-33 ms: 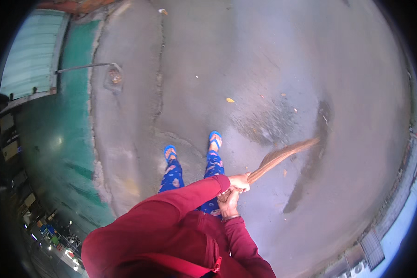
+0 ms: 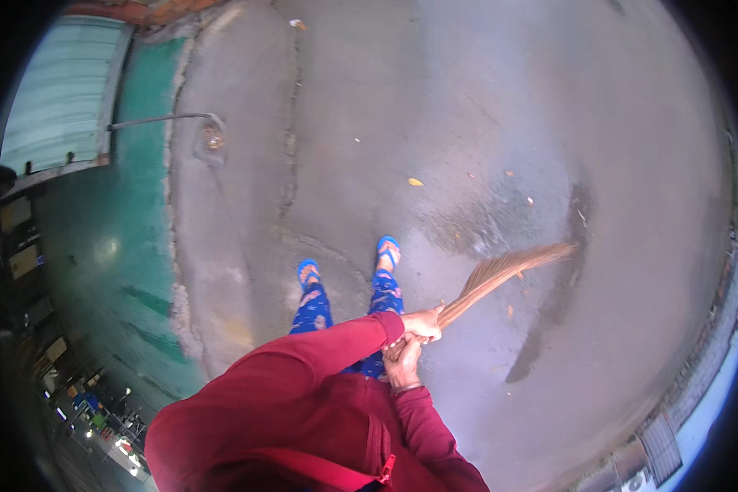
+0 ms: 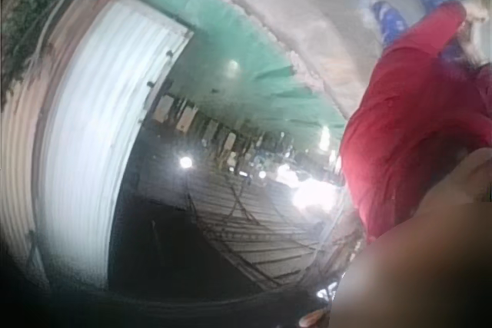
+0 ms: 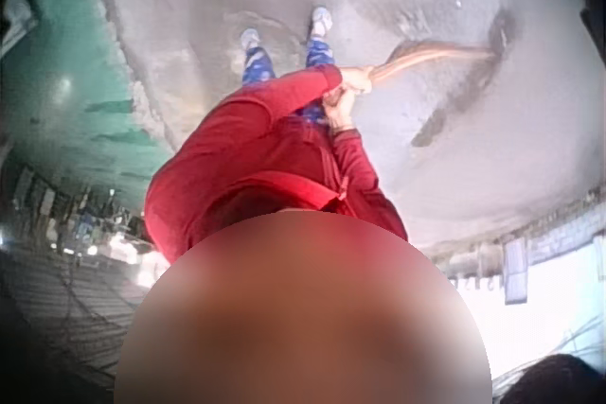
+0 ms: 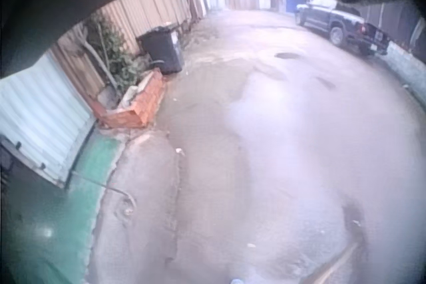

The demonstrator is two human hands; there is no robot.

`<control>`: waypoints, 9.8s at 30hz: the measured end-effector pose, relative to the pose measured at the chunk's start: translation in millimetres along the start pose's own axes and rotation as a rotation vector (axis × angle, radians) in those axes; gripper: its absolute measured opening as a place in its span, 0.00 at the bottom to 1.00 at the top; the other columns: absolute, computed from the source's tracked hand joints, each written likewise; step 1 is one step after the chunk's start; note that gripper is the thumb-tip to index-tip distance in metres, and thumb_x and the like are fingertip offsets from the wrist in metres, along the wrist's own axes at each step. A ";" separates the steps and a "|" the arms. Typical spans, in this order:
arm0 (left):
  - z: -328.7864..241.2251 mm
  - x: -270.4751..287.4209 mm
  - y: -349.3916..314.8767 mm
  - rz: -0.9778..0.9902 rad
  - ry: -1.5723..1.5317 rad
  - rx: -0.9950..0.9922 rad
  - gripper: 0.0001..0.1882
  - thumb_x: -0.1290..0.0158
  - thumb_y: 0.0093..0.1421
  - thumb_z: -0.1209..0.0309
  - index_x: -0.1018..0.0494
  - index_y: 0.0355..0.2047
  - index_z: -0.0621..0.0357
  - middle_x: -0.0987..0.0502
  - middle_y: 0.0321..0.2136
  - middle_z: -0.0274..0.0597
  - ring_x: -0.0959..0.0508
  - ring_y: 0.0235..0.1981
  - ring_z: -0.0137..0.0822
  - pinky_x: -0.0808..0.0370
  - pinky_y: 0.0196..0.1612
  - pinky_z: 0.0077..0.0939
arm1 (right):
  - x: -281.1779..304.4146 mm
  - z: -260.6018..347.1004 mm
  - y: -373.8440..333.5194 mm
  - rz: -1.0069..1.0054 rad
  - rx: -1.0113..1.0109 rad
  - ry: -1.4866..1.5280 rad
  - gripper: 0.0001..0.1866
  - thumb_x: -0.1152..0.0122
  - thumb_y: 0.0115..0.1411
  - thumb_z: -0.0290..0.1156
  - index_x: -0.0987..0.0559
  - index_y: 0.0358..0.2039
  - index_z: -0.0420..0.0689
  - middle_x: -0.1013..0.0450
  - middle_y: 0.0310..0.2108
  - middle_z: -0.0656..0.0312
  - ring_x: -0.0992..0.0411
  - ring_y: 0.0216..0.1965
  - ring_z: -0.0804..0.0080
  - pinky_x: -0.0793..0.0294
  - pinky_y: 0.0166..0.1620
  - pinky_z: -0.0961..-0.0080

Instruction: The person sweeps a wet concrete outdoor area using a traditional straw broom. They gather scattered leaves and debris into a pile while moving across the surface.

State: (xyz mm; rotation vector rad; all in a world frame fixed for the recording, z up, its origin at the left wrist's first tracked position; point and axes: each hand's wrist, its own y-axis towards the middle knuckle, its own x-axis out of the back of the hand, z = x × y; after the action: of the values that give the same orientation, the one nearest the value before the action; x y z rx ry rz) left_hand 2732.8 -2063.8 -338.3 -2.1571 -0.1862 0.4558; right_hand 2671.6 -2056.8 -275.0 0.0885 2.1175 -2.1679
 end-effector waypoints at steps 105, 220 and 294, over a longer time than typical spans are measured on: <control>-343.6 698.5 -36.9 -0.196 -0.319 -0.184 0.46 0.50 0.40 0.75 0.63 0.58 0.57 0.29 0.20 0.49 0.29 0.14 0.34 0.33 0.14 0.25 | -751.2 79.3 80.3 0.197 -0.058 -0.487 0.12 0.55 0.49 0.33 0.37 0.11 0.50 0.42 0.09 0.69 0.44 0.10 0.76 0.43 0.16 0.79; -526.4 1200.2 37.6 -0.596 -0.365 0.136 0.45 0.54 0.44 0.72 0.68 0.58 0.58 0.31 0.34 0.67 0.29 0.38 0.58 0.32 0.44 0.33 | -1273.6 158.0 206.4 0.207 -0.253 -0.504 0.03 0.53 0.47 0.28 0.35 0.19 0.49 0.41 0.12 0.72 0.44 0.12 0.81 0.46 0.17 0.83; -776.4 1005.0 220.3 0.198 0.144 0.214 0.32 0.52 0.44 0.78 0.50 0.50 0.51 0.38 0.15 0.33 0.37 0.10 0.25 0.38 0.12 0.18 | -1190.1 401.3 199.6 -0.075 0.372 0.213 0.08 0.52 0.45 0.24 0.34 0.12 0.44 0.37 0.09 0.62 0.38 0.07 0.73 0.41 0.09 0.77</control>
State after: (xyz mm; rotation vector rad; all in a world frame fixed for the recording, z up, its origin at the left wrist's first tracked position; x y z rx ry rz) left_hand 3952.4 -2480.4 -359.3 -1.9951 0.1520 0.4111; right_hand 3890.3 -2417.1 -322.1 0.2861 1.8067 -2.6811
